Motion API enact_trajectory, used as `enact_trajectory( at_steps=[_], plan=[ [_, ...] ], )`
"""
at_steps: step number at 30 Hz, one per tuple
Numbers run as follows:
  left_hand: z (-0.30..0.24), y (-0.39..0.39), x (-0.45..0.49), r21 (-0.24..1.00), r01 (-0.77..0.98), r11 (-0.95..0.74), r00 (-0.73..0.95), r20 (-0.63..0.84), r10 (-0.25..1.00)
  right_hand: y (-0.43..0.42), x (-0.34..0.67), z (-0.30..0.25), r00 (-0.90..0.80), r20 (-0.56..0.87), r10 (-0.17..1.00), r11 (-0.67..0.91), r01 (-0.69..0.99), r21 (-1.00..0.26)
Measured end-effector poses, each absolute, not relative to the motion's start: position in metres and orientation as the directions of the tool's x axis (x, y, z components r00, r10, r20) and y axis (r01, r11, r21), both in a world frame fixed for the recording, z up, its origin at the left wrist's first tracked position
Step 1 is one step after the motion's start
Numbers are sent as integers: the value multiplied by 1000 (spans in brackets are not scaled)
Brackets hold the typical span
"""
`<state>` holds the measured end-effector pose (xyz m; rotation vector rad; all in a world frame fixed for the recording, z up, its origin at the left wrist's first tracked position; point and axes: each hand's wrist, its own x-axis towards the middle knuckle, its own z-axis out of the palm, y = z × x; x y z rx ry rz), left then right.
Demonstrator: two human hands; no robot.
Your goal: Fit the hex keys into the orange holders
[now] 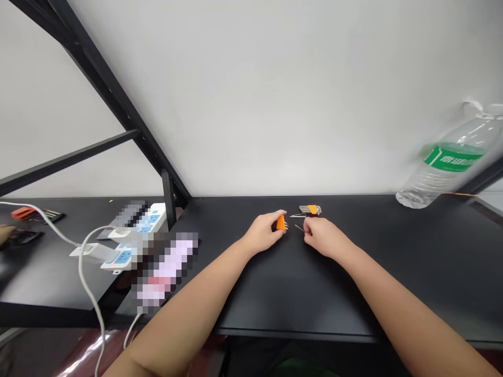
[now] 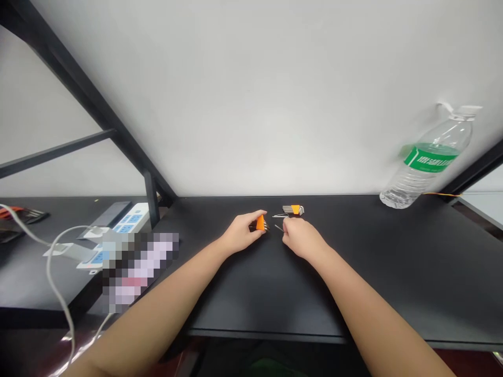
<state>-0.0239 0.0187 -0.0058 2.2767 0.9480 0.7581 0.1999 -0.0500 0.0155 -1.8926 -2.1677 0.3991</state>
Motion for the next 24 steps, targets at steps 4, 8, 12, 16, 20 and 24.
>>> enact_trajectory(
  at_steps=[4,8,12,16,20,24],
  plan=[
    [-6,19,-23,671,434,-601,596,287,750,-47,207,11,-256,228,939,339,787,-515],
    [-5,18,-23,682,415,-602,600,293,745,-50,203,9,-318,394,862,485,743,-461],
    [-6,18,-23,679,400,-616,608,307,732,-53,199,10,-349,412,842,511,760,-401],
    [-6,17,-22,686,396,-611,603,308,736,-52,201,10,-352,412,840,505,785,-359],
    [-7,17,-23,673,406,-618,609,306,732,-52,204,9,-356,396,846,496,798,-341],
    [-5,15,-24,611,446,-654,630,305,714,-54,202,11,-387,376,842,505,810,-297]
  ],
)
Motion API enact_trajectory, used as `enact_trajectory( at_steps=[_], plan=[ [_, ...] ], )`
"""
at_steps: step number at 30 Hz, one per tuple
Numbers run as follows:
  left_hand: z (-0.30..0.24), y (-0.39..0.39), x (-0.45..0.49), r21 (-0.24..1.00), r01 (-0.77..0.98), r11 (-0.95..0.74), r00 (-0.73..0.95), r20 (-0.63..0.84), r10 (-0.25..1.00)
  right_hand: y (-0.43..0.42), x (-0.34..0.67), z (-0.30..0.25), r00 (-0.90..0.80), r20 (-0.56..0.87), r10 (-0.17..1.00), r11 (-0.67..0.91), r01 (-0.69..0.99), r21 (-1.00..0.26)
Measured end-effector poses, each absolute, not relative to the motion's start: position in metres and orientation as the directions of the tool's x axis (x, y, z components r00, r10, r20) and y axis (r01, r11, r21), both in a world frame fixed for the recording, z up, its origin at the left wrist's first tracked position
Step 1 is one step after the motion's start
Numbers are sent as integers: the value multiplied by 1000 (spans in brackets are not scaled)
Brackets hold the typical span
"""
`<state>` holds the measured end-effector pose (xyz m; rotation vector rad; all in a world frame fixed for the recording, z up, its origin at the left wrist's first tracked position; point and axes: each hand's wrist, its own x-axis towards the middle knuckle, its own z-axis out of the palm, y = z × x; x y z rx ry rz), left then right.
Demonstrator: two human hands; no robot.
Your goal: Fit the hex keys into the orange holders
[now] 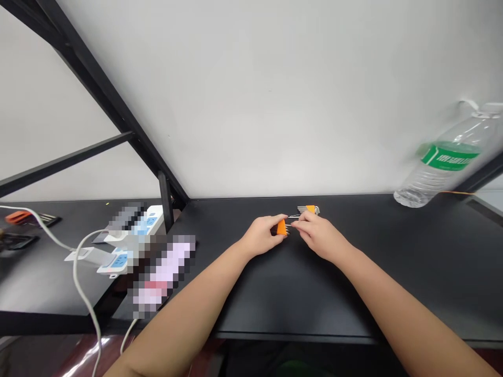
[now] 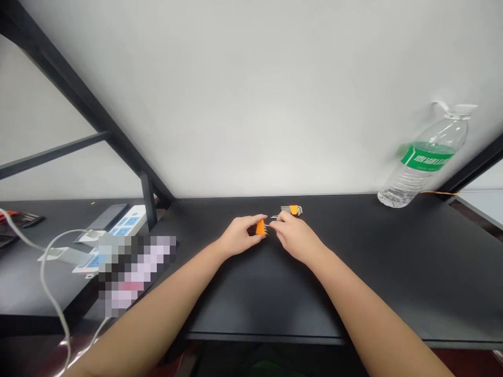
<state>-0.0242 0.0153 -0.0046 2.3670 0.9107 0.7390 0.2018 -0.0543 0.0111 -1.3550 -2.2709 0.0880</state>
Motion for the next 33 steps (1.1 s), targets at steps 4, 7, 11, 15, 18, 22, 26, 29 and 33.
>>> enact_trajectory(
  at_steps=[4,7,11,15,18,22,26,29,33],
  plan=[
    [5,9,-20,504,427,-751,715,320,621,-59,190,16,-417,327,848,517,789,-332],
    [12,4,-16,487,380,-786,744,345,573,-58,184,18,-359,371,857,511,689,-513],
    [9,4,-18,554,396,-733,704,330,629,-46,191,13,-297,399,868,492,629,-601],
    [-2,10,-23,641,394,-659,619,345,705,-30,207,-5,-224,312,923,353,814,-461],
    [-5,12,-24,669,374,-643,607,348,715,-24,211,-16,-197,190,962,246,927,-284],
    [-5,11,-23,654,381,-653,610,353,710,-29,206,-16,-224,154,962,245,961,-130],
    [-5,10,-23,654,385,-651,597,362,716,-39,199,-5,-246,155,957,257,965,-54],
    [-5,11,-24,667,376,-644,587,367,722,-42,195,3,-246,123,962,251,968,-26],
    [-5,11,-23,677,370,-636,588,360,725,-42,192,5,-271,137,953,276,961,-11]
  ],
)
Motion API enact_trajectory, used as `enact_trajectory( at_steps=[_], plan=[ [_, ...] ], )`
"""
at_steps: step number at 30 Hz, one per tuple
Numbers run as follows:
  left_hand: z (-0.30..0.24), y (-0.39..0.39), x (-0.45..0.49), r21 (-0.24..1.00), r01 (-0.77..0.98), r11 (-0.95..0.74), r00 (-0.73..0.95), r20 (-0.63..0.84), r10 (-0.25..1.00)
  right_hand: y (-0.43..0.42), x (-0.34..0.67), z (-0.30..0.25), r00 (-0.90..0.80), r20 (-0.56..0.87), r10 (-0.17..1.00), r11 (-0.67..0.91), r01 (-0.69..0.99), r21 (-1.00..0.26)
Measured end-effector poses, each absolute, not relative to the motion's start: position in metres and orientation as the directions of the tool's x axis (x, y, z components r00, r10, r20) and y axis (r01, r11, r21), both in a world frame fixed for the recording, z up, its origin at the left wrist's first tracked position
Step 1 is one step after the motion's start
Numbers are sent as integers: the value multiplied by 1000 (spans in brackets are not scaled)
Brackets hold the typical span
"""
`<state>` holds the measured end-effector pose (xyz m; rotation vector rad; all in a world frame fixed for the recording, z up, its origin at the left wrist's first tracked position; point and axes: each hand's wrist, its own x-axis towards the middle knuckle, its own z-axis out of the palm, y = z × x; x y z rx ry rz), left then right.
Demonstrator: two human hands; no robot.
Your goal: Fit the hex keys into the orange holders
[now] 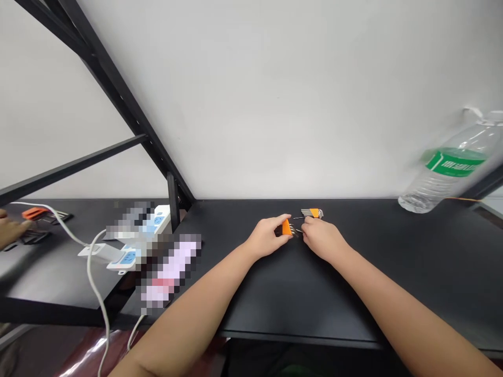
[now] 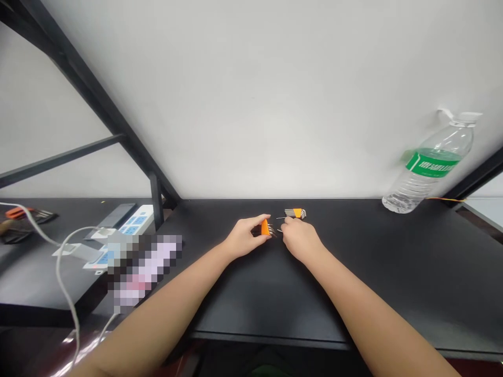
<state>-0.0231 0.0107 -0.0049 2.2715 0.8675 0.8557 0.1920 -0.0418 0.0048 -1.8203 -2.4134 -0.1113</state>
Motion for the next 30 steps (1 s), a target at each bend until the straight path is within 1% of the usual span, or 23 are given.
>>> enact_trajectory(
  at_steps=[4,8,11,14,16,18,20,25,30],
  plan=[
    [-4,11,-22,676,373,-636,597,349,722,-38,196,0,-281,166,945,285,959,1],
    [-3,12,-21,692,381,-613,589,330,738,-37,200,0,-282,217,934,298,953,-44],
    [-4,13,-21,694,374,-615,593,331,734,-38,201,4,-258,280,925,300,946,-119],
    [-4,13,-21,686,364,-630,595,349,724,-41,203,7,-243,308,920,316,924,-217],
    [-5,12,-21,678,366,-638,598,354,719,-41,205,8,-286,332,899,386,876,-290],
    [-4,11,-21,672,365,-644,604,355,713,-41,207,6,-326,389,861,468,808,-358],
    [-4,10,-20,669,364,-649,607,358,710,-39,210,5,-331,445,832,516,756,-403],
    [-2,10,-21,665,378,-644,601,354,717,-38,210,3,-353,488,798,565,719,-405],
    [-2,10,-21,658,386,-646,597,355,719,-42,210,5,-335,511,791,564,722,-401]
  ],
)
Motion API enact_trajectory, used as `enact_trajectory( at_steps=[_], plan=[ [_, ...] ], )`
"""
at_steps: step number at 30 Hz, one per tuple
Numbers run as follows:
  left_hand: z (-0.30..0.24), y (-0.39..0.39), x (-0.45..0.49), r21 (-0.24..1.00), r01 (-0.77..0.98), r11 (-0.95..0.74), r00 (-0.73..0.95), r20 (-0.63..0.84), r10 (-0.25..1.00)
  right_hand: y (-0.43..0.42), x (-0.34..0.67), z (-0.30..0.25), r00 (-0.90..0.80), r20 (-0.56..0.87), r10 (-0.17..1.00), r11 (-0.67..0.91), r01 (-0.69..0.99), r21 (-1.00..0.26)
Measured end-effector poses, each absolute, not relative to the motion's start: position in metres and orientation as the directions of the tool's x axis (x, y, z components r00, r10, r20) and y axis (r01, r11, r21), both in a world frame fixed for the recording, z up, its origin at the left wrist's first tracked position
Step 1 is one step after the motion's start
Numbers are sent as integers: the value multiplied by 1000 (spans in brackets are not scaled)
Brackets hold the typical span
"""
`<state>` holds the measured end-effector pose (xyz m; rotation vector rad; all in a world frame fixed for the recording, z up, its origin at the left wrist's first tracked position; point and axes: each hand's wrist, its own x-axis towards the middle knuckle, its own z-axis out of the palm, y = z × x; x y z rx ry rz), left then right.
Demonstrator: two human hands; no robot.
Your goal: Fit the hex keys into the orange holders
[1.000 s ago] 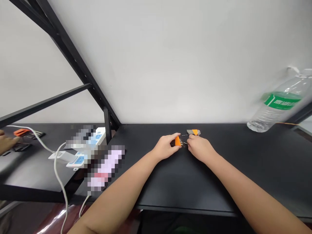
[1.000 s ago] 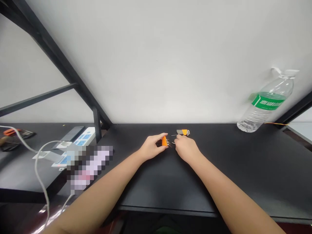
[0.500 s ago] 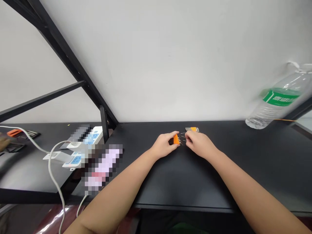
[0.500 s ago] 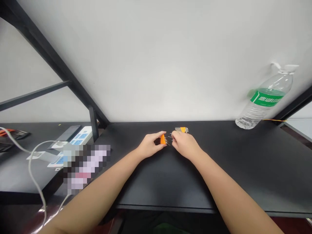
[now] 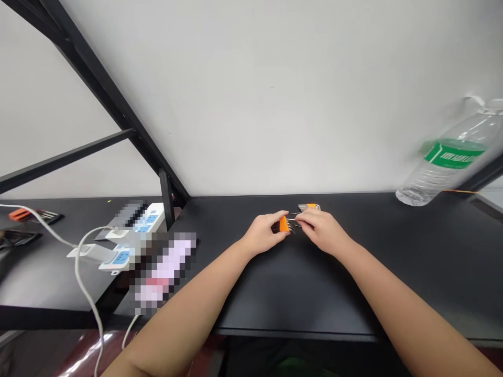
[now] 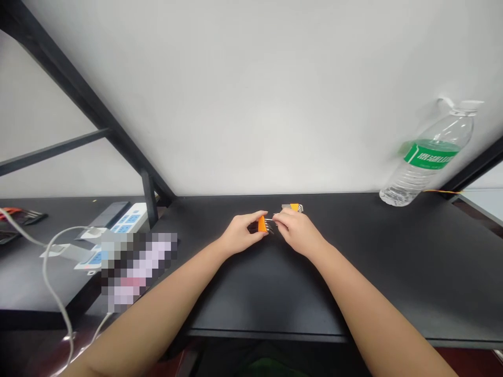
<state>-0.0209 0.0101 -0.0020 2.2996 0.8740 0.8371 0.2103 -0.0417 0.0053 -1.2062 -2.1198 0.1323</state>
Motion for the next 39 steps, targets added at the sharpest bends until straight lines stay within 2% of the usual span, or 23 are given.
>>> enact_trajectory(
  at_steps=[9,15,18,20,24,29,31,33,39],
  plan=[
    [-4,12,-22,606,442,-661,614,333,716,-43,209,9,-358,475,804,561,721,-407],
    [-4,15,-22,443,487,-753,679,351,645,-48,207,13,-397,415,819,552,744,-377],
    [-1,13,-20,407,458,-790,709,370,601,-52,202,18,-405,383,830,542,745,-389],
    [2,11,-19,407,447,-797,717,369,591,-52,199,20,-390,397,831,548,700,-459],
    [7,7,-18,407,442,-799,713,381,589,-45,195,16,-240,403,883,467,530,-708],
    [8,6,-18,440,409,-799,716,389,580,-37,190,5,-150,174,973,197,154,-968],
    [8,5,-18,453,396,-799,705,408,580,-36,188,4,-140,89,986,90,-3,-996],
    [8,5,-18,457,386,-801,698,423,578,-37,186,5,-129,42,991,33,-75,-997],
    [12,5,-18,475,381,-793,716,391,578,-40,183,7,-123,-21,992,-23,-14,-1000]
  ],
)
